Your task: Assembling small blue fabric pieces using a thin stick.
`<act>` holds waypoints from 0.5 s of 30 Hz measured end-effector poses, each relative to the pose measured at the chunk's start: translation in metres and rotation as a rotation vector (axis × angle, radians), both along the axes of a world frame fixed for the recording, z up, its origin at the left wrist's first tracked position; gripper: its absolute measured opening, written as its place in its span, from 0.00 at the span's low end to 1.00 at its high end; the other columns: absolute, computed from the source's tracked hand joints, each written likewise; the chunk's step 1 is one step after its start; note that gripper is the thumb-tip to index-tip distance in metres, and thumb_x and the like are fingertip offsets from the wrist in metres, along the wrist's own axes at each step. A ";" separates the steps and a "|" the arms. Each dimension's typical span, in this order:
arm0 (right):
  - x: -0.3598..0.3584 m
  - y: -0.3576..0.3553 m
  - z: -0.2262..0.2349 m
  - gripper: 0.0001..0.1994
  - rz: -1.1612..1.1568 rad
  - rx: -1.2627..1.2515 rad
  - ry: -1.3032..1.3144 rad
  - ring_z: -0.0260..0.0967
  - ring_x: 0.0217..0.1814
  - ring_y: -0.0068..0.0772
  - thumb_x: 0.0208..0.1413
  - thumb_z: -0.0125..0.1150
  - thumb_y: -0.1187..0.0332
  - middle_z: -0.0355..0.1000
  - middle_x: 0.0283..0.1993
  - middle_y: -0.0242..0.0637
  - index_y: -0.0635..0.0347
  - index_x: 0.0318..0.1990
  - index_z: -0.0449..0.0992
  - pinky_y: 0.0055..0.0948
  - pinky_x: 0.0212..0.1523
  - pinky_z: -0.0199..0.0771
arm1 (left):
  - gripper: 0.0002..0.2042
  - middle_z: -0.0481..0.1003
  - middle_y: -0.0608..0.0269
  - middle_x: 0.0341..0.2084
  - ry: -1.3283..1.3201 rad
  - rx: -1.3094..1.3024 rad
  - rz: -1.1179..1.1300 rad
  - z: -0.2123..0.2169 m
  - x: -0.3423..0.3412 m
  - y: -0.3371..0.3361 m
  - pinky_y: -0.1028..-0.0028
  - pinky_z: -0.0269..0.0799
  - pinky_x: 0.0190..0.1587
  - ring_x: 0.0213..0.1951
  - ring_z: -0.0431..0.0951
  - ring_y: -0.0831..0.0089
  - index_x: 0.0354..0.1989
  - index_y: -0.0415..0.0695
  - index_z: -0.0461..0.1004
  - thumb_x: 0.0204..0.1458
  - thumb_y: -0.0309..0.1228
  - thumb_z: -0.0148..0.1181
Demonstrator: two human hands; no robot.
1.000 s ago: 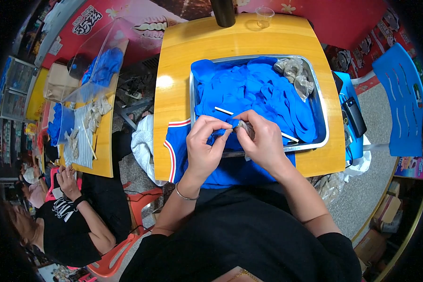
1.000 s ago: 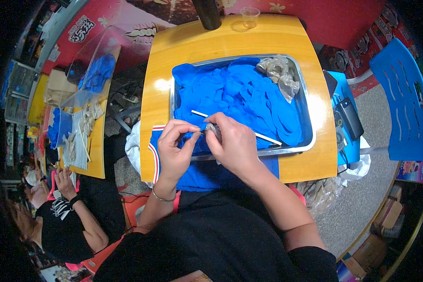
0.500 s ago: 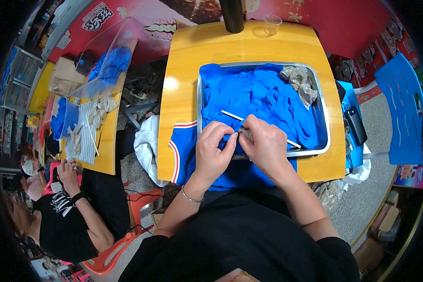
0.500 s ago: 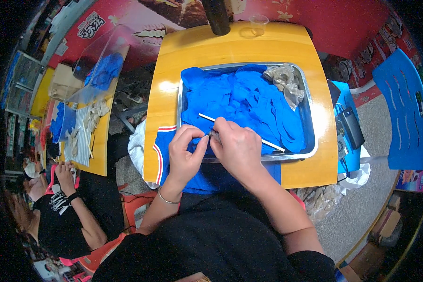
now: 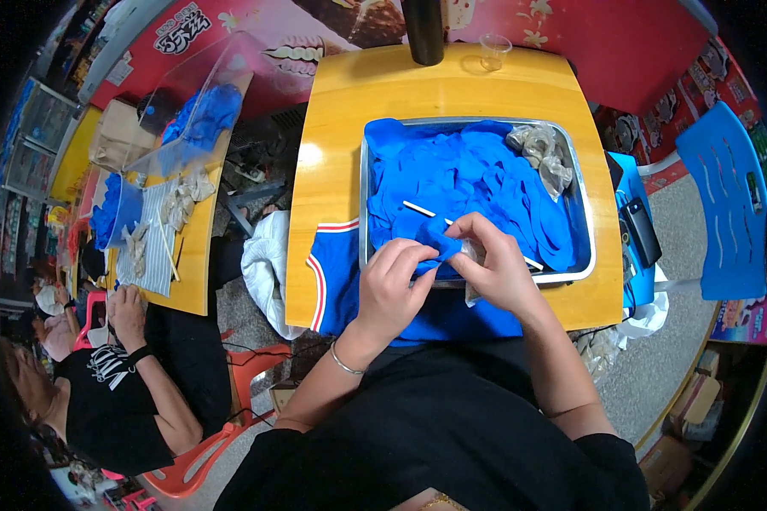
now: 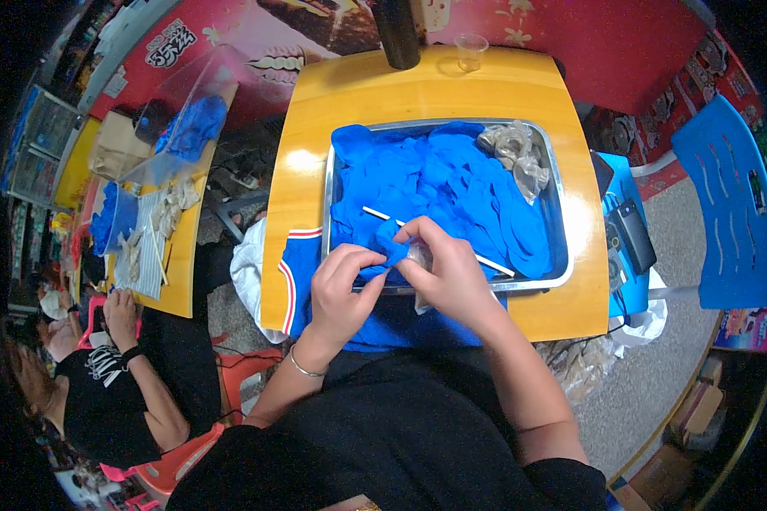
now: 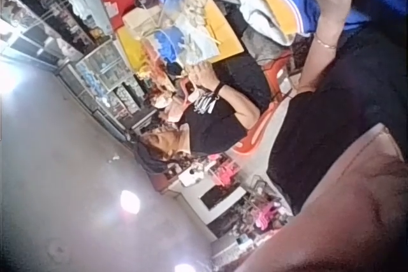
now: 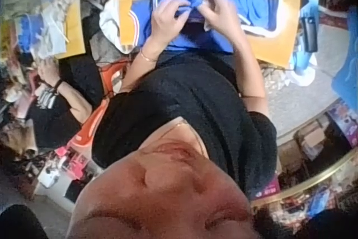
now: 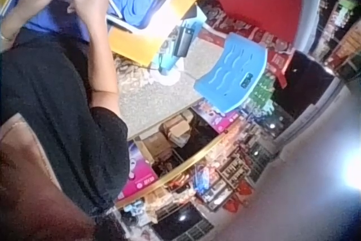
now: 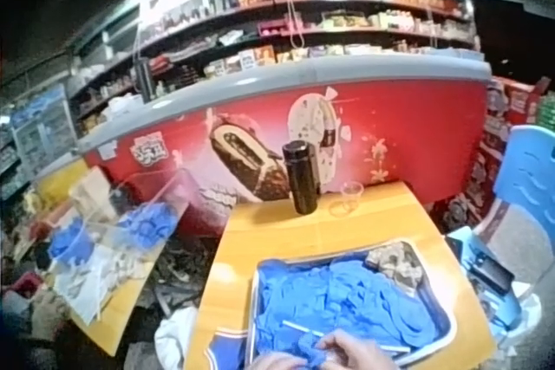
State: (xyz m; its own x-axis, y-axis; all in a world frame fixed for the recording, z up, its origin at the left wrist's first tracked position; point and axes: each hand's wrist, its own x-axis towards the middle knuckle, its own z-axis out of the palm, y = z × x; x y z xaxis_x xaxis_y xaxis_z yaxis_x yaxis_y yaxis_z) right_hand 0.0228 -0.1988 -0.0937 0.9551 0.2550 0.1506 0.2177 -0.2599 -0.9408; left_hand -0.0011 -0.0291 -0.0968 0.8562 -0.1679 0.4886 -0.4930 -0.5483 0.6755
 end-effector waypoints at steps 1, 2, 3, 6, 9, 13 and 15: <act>0.001 0.000 -0.003 0.10 -0.002 0.000 0.001 0.74 0.30 0.40 0.45 0.58 0.73 0.73 0.30 0.41 0.60 0.37 0.69 0.34 0.30 0.70 | 0.12 0.72 0.57 0.27 -0.057 0.050 -0.023 0.001 0.001 0.002 0.69 0.70 0.34 0.31 0.75 0.62 0.32 0.39 0.73 0.35 0.19 0.66; 0.002 0.000 -0.006 0.10 -0.047 -0.008 -0.075 0.73 0.29 0.38 0.45 0.58 0.74 0.72 0.29 0.41 0.60 0.37 0.69 0.33 0.29 0.69 | 0.11 0.72 0.57 0.25 -0.112 0.099 -0.043 0.003 -0.001 0.003 0.69 0.70 0.33 0.30 0.75 0.62 0.30 0.39 0.74 0.35 0.18 0.65; 0.002 0.001 -0.009 0.11 -0.092 -0.015 -0.151 0.73 0.28 0.37 0.45 0.58 0.74 0.72 0.28 0.41 0.61 0.38 0.68 0.31 0.29 0.68 | 0.11 0.72 0.58 0.24 -0.115 0.092 -0.082 0.004 -0.003 0.001 0.68 0.70 0.32 0.29 0.74 0.61 0.30 0.40 0.76 0.33 0.17 0.64; -0.001 0.009 -0.012 0.13 -0.216 -0.037 -0.076 0.72 0.27 0.37 0.45 0.58 0.74 0.71 0.26 0.42 0.61 0.40 0.67 0.31 0.28 0.67 | 0.11 0.70 0.59 0.24 -0.135 0.091 -0.090 0.002 -0.009 -0.008 0.68 0.69 0.31 0.29 0.73 0.62 0.30 0.40 0.75 0.35 0.18 0.63; -0.005 0.008 -0.015 0.16 -0.124 -0.038 0.174 0.69 0.23 0.36 0.45 0.56 0.74 0.69 0.24 0.43 0.60 0.44 0.64 0.32 0.24 0.64 | 0.12 0.69 0.60 0.23 -0.159 0.085 -0.044 0.001 -0.011 -0.008 0.67 0.69 0.30 0.28 0.72 0.62 0.30 0.40 0.75 0.33 0.17 0.61; -0.009 -0.001 -0.011 0.16 0.062 0.025 0.446 0.64 0.22 0.22 0.50 0.54 0.74 0.68 0.29 0.37 0.60 0.47 0.62 0.24 0.22 0.60 | 0.14 0.69 0.60 0.23 -0.217 0.171 -0.078 0.003 -0.009 -0.001 0.68 0.68 0.32 0.29 0.72 0.62 0.30 0.41 0.75 0.29 0.17 0.60; -0.011 -0.006 -0.012 0.21 0.165 0.208 0.544 0.67 0.35 0.19 0.52 0.53 0.77 0.68 0.42 0.37 0.60 0.54 0.61 0.18 0.33 0.65 | 0.13 0.69 0.60 0.24 -0.195 0.139 -0.093 0.002 -0.010 0.001 0.68 0.68 0.32 0.30 0.72 0.62 0.29 0.42 0.75 0.31 0.17 0.61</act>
State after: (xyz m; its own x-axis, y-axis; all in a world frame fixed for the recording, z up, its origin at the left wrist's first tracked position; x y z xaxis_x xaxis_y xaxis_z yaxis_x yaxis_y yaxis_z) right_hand 0.0122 -0.2048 -0.1061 0.8595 0.4239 -0.2855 -0.2867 -0.0626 -0.9560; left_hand -0.0115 -0.0279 -0.0947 0.7257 -0.3185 0.6099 -0.6593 -0.5755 0.4839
